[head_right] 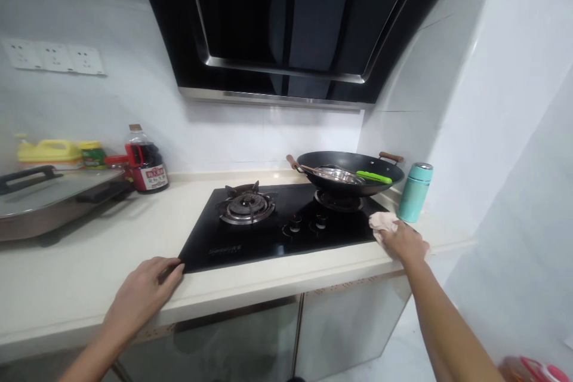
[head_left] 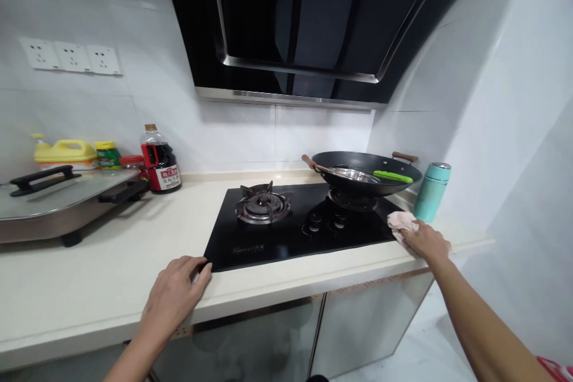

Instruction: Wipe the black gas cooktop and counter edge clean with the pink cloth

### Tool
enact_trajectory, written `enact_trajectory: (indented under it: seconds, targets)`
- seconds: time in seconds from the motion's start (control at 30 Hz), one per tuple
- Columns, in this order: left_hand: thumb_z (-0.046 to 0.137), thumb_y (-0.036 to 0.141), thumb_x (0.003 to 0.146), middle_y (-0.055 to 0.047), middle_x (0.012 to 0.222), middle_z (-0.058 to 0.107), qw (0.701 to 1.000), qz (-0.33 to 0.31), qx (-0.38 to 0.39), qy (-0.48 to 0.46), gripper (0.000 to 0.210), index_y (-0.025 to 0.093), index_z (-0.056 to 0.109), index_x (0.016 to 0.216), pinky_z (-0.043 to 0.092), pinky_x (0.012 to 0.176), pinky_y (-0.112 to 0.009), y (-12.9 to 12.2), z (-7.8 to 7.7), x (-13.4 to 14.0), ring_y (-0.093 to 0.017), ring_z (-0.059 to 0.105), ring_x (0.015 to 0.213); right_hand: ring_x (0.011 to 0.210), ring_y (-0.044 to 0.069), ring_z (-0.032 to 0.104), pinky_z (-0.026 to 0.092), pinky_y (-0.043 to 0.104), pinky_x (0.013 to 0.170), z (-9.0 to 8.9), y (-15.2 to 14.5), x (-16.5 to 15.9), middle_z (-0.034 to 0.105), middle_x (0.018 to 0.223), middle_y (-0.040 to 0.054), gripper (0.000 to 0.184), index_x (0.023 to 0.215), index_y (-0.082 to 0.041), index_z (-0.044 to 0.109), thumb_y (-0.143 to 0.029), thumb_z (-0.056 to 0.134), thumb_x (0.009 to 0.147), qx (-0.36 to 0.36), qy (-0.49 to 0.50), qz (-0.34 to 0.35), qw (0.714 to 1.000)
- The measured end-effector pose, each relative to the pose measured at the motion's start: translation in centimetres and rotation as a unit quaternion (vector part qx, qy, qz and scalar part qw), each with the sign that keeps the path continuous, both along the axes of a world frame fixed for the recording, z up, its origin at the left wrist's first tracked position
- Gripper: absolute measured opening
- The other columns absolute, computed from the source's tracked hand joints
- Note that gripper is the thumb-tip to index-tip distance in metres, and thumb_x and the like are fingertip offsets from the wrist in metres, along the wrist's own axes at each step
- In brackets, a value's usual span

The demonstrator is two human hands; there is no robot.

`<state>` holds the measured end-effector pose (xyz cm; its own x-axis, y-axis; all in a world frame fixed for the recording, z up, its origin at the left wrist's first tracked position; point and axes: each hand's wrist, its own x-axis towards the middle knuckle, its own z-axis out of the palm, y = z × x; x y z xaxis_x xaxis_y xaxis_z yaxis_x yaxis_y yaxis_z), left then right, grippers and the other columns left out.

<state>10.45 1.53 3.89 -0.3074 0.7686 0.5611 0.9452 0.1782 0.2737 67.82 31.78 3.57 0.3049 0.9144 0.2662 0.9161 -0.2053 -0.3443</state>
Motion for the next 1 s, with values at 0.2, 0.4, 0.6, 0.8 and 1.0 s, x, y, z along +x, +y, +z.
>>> enact_trajectory:
  seconds: [0.2, 0.4, 0.6, 0.8, 1.0]
  targets:
    - [0.045, 0.055, 0.092, -0.010, 0.099, 0.076, 1.000, -0.003, -0.003, 0.009, 0.046, 0.021, 0.074, 0.099, 0.048, 0.088, -0.041, 0.1, -0.1, 0.1, -0.030, 0.067, 0.100, 0.106, 0.033, 0.062, 0.044, 0.041, 0.086, -1.6, -9.5, -9.2, 0.069, 0.114, 0.0126, 0.044, 0.119, -0.021, 0.067, -0.050, 0.059, 0.086, 0.088, -0.031, 0.193, 0.977]
    - [0.045, 0.059, 0.092, -0.008, 0.101, 0.077, 1.000, -0.009, -0.006, -0.018, 0.048, 0.022, 0.074, 0.099, 0.048, 0.090, -0.040, 0.0, 0.2, 0.2, -0.030, 0.067, 0.102, 0.100, 0.033, 0.053, 0.036, 0.049, 0.089, -1.6, -19.4, -26.5, 0.065, 0.107, 0.0122, 0.034, 0.107, -0.022, 0.065, -0.044, 0.066, 0.081, 0.126, 0.051, 0.402, 0.906]
    - [0.042, 0.060, 0.093, -0.005, 0.100, 0.079, 0.995, 0.005, -0.024, -0.097, 0.050, 0.024, 0.077, 0.090, 0.051, 0.080, -0.034, -0.3, 1.0, -0.6, -0.026, 0.071, 0.098, 0.102, 0.033, 0.048, 0.034, 0.054, 0.094, -2.5, -24.4, -38.1, 0.060, 0.114, 0.0083, 0.044, 0.105, -0.027, 0.058, -0.057, 0.071, 0.075, 0.134, 0.078, 0.564, 0.811]
    - [0.045, 0.061, 0.091, -0.006, 0.100, 0.080, 0.996, 0.008, -0.013, -0.086, 0.050, 0.024, 0.079, 0.091, 0.054, 0.080, -0.035, -0.2, 0.7, -1.3, -0.026, 0.072, 0.095, 0.113, 0.033, 0.049, 0.035, 0.052, 0.099, -4.7, -22.2, -32.2, 0.056, 0.130, 0.0089, 0.062, 0.126, -0.030, 0.051, -0.056, 0.074, 0.075, 0.235, 0.073, 0.612, 0.751]
    - [0.051, 0.064, 0.089, -0.005, 0.102, 0.080, 0.996, 0.018, -0.022, -0.080, 0.046, 0.028, 0.079, 0.092, 0.055, 0.084, -0.038, 0.3, -0.3, -2.0, -0.028, 0.072, 0.097, 0.126, 0.033, 0.050, 0.036, 0.056, 0.109, -6.7, -15.7, -17.4, 0.054, 0.137, 0.0113, 0.048, 0.130, -0.029, 0.049, -0.040, 0.060, 0.085, 0.358, 0.028, 0.515, 0.778]
